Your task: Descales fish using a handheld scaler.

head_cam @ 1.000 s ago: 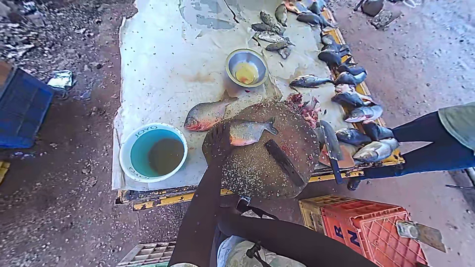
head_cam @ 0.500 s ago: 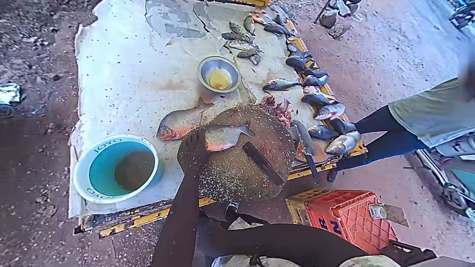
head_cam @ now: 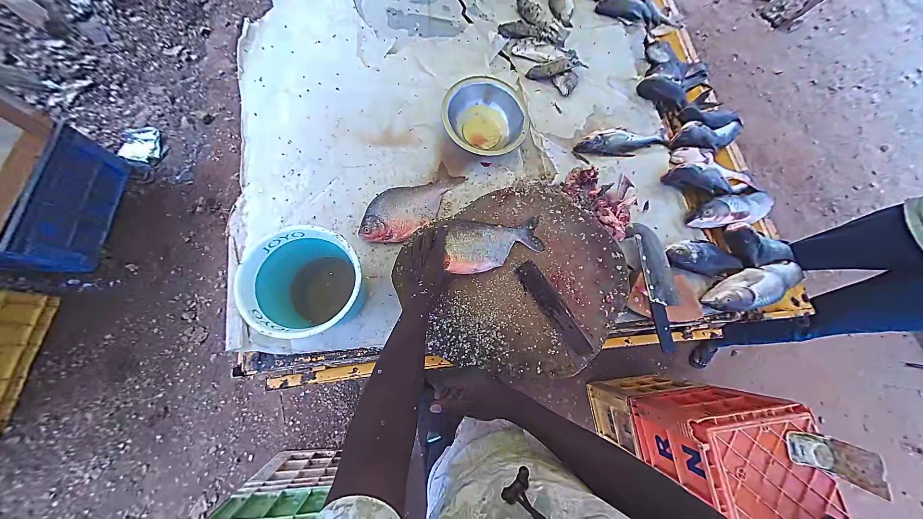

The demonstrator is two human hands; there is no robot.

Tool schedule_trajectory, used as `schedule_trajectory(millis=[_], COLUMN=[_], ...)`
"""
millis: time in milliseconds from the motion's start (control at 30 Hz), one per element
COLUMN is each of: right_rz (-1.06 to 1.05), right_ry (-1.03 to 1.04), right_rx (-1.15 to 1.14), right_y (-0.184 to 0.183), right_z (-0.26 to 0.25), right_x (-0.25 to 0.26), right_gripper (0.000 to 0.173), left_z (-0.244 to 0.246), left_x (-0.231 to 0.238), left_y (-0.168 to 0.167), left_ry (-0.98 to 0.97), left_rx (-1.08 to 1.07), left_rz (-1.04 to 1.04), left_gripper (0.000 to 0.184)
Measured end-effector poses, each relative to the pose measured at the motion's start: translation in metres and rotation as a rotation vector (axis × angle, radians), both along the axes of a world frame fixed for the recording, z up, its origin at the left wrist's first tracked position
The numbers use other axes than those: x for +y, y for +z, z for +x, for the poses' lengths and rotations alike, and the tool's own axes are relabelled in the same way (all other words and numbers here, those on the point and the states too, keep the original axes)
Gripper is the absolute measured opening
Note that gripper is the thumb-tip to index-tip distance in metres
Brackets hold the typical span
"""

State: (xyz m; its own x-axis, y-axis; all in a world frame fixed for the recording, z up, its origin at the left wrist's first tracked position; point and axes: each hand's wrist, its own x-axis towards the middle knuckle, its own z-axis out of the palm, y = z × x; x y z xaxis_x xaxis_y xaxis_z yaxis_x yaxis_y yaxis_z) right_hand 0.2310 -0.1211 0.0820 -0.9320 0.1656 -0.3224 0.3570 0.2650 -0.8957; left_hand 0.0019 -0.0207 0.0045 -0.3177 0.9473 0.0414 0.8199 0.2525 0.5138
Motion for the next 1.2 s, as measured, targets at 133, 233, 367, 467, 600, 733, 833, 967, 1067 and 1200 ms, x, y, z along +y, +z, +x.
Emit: schedule_trajectory(millis=[133, 233, 367, 467, 600, 733, 833, 967, 1067, 1200], right_rz=[0.738, 0.723, 0.636, 0.512, 0.227, 0.227, 0.259, 0.386, 0.417, 0.211], right_ry=[-0.823, -0.757, -0.815, -1.083, -1.316, -1.201, -1.107, -0.899, -1.002, -1.095], right_rx=[-0.431, -0.872, -0.835, -0.686, -0.584, -0.683, -0.580, -0.575, -0.512, -0.433], right_y=[0.029, 0.010, -0.005, -0.015, -0.013, -0.004, 0.017, -0.012, -0.032, -0.013], right_z=[0.085, 0.129, 0.124, 0.092, 0.067, 0.076, 0.050, -0.017, -0.063, -0.035], right_x=[0.097, 0.126, 0.106, 0.089, 0.061, 0.080, 0.108, 0.206, 0.274, 0.123], right_gripper=[0.056, 0.091, 0.080, 0.079, 0.089, 0.077, 0.075, 0.077, 0.077, 0.080], left_z=[-0.018, -0.020, -0.020, -0.022, -0.023, -0.020, -0.016, -0.016, -0.013, -0.013], left_x=[0.019, 0.017, 0.010, 0.020, 0.017, -0.006, 0.003, 0.020, 0.021, 0.015], left_y=[-0.011, -0.008, -0.001, -0.006, -0.010, 0.004, 0.010, -0.004, -0.011, -0.021], left_ry=[-0.066, -0.114, -0.145, -0.130, -0.135, -0.165, -0.125, -0.092, -0.063, -0.070], left_rx=[0.063, 0.110, 0.154, 0.172, 0.172, 0.145, 0.126, 0.182, 0.199, 0.164], left_rz=[-0.069, -0.125, -0.131, -0.131, -0.132, -0.129, -0.148, -0.157, -0.135, -0.089], left_gripper=[0.105, 0.106, 0.110, 0.116, 0.116, 0.118, 0.115, 0.110, 0.110, 0.105])
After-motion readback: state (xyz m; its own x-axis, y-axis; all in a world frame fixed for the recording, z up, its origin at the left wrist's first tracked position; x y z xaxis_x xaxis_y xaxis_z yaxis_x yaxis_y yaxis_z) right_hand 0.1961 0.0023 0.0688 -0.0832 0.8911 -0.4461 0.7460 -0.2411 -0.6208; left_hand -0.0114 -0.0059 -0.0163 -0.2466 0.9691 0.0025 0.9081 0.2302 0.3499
